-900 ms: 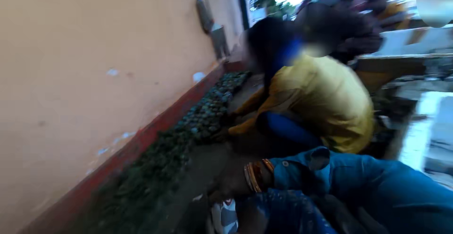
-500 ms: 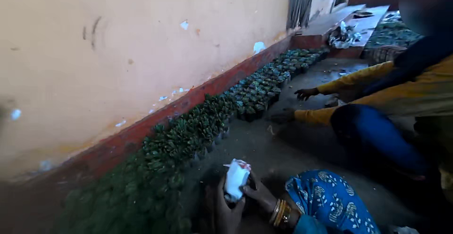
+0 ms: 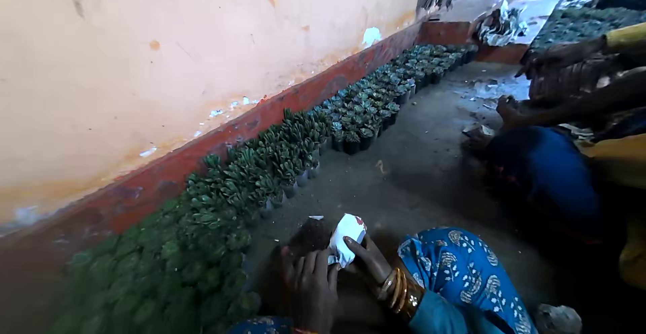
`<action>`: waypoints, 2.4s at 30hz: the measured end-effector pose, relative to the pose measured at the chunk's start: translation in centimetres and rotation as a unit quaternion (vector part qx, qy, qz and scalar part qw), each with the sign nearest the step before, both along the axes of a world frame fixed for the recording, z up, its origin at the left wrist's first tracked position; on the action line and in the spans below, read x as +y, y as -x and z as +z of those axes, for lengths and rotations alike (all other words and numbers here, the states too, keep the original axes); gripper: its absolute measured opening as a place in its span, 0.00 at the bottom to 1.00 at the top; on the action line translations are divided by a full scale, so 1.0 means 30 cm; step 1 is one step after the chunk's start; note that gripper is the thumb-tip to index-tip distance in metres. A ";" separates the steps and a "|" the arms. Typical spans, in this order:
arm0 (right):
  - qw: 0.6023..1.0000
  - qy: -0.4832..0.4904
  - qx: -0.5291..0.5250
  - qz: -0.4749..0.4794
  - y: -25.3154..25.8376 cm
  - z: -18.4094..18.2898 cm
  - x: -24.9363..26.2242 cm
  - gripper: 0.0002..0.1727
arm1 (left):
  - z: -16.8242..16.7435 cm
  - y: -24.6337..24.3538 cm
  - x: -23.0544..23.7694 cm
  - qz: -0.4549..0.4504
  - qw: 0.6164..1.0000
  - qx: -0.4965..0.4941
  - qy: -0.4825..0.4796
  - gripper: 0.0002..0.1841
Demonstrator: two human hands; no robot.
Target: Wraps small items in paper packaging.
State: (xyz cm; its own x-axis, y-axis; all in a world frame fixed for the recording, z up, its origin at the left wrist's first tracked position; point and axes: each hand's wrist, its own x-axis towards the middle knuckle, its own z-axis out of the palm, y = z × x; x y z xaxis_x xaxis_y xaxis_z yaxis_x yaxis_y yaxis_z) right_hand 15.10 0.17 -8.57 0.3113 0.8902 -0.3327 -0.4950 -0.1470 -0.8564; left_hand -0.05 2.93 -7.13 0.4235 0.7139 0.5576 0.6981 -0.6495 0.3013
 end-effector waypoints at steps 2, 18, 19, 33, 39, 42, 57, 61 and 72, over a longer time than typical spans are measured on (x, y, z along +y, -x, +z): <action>0.999 -0.017 -0.027 -0.017 -0.005 -0.011 0.004 0.46 | 0.010 0.004 0.005 -0.001 1.000 0.025 0.018 0.13; 0.993 -0.043 -0.087 -0.064 -0.044 0.039 0.003 0.52 | 0.009 -0.010 -0.018 -0.090 0.982 -0.155 0.055 0.23; 0.992 -0.043 -0.098 -0.068 -0.034 0.043 0.002 0.55 | 0.004 -0.016 -0.015 -0.067 0.989 -0.126 0.036 0.19; 0.979 -0.041 0.048 -0.194 -0.080 0.027 0.045 0.28 | 0.018 -0.025 -0.039 -0.173 0.971 -0.117 -0.120 0.10; 0.989 -0.052 -0.055 -0.123 -0.025 0.005 0.012 0.52 | 0.010 -0.020 -0.020 -0.050 0.981 -0.179 0.052 0.18; 0.988 -0.082 -0.025 -0.130 -0.011 0.004 0.014 0.53 | 0.005 -0.008 -0.027 -0.025 0.978 -0.116 0.173 0.12; 0.985 -0.084 0.035 -0.148 -0.003 0.004 0.014 0.41 | 0.029 -0.014 -0.017 -0.012 0.997 -0.059 -0.051 0.08; 0.987 -0.089 0.040 -0.130 0.021 -0.002 0.000 0.45 | -0.020 -0.039 -0.020 0.013 0.994 0.037 -0.104 0.08; 0.986 -0.075 0.004 -0.147 -0.051 0.039 0.026 0.51 | -0.014 0.040 0.035 -0.079 0.951 -0.268 0.131 0.11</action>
State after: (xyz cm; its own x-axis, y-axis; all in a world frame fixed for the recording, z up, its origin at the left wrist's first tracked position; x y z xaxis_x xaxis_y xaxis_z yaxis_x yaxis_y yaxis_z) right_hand 16.63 0.95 -7.39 0.5612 0.8011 -0.2081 -0.5039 0.1313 -0.8537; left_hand -1.24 3.99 -7.54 0.2421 0.8095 0.5348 0.2990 -0.5866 0.7527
